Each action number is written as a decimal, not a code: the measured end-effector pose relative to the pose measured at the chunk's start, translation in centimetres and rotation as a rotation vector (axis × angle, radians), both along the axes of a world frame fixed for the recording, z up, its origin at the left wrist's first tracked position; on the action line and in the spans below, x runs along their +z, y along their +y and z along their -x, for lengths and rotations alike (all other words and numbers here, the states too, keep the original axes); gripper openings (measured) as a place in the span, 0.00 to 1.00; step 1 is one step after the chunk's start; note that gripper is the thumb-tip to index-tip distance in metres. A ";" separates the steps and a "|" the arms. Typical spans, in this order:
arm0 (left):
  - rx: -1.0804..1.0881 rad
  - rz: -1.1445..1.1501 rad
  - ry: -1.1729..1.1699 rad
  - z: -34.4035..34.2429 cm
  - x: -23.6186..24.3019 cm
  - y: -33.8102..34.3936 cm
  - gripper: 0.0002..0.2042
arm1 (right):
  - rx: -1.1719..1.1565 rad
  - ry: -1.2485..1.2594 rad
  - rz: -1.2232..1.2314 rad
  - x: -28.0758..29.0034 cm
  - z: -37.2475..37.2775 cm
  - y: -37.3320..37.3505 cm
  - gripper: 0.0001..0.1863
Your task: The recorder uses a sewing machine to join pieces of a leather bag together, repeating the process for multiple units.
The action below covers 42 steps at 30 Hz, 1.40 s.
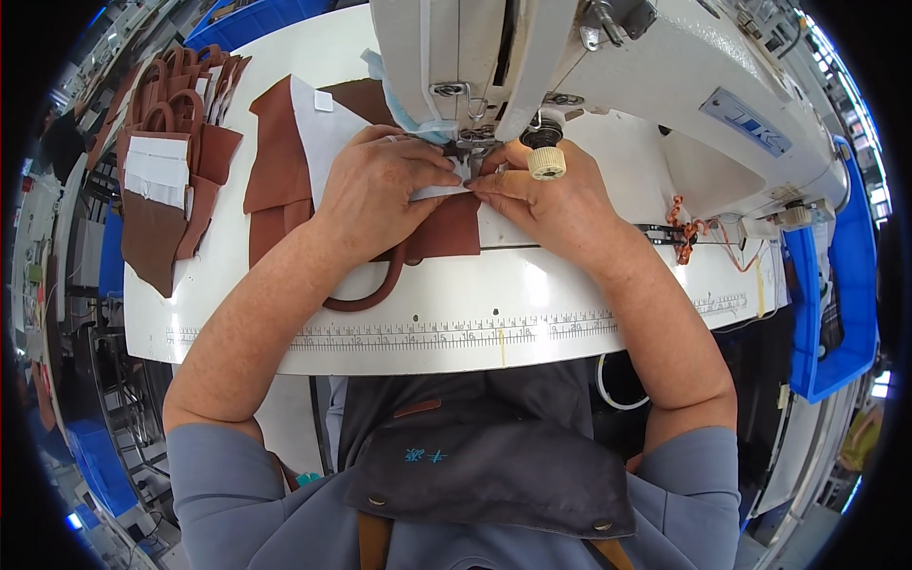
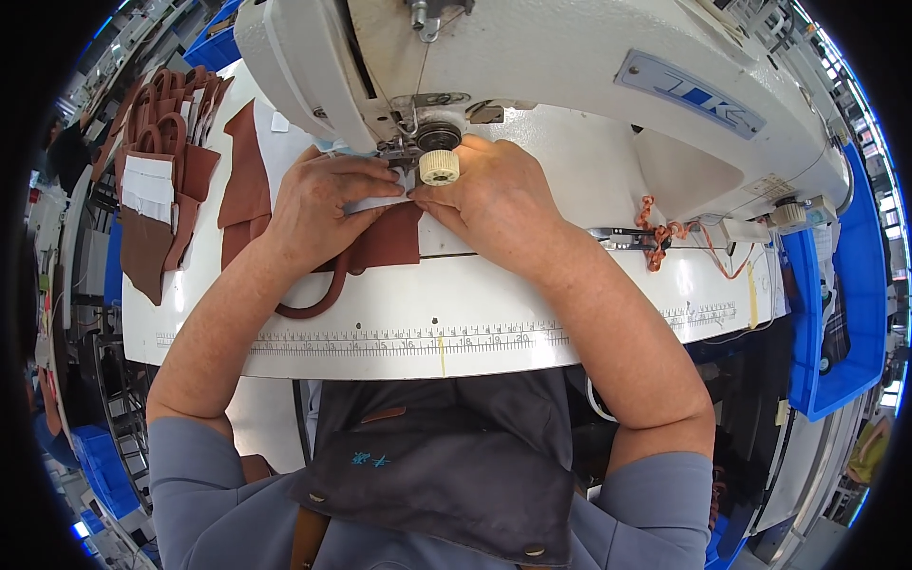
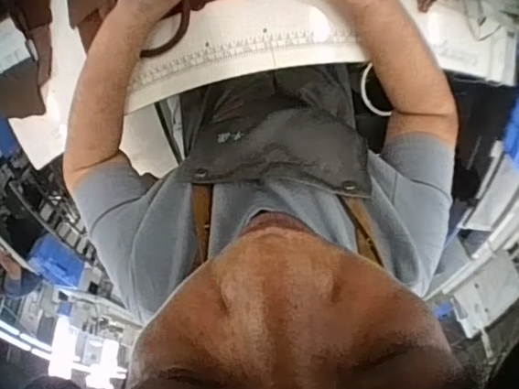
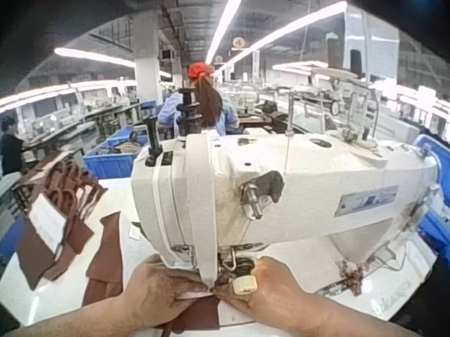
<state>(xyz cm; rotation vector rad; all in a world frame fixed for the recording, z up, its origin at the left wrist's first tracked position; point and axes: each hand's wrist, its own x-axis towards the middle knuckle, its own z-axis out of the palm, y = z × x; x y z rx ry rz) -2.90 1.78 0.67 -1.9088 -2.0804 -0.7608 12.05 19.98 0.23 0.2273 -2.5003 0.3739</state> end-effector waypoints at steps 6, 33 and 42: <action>-0.008 0.008 -0.015 1.0 -0.1 0.6 0.05 | -0.051 -0.029 -0.037 0.0 0.1 0.0 0.08; -0.001 -0.037 0.059 1.8 -0.2 1.2 0.06 | -0.041 -0.079 0.961 1.7 -1.7 1.2 0.23; 0.039 -0.001 0.072 1.8 -0.4 1.1 0.05 | -0.088 -0.022 0.883 1.4 -0.8 0.9 0.21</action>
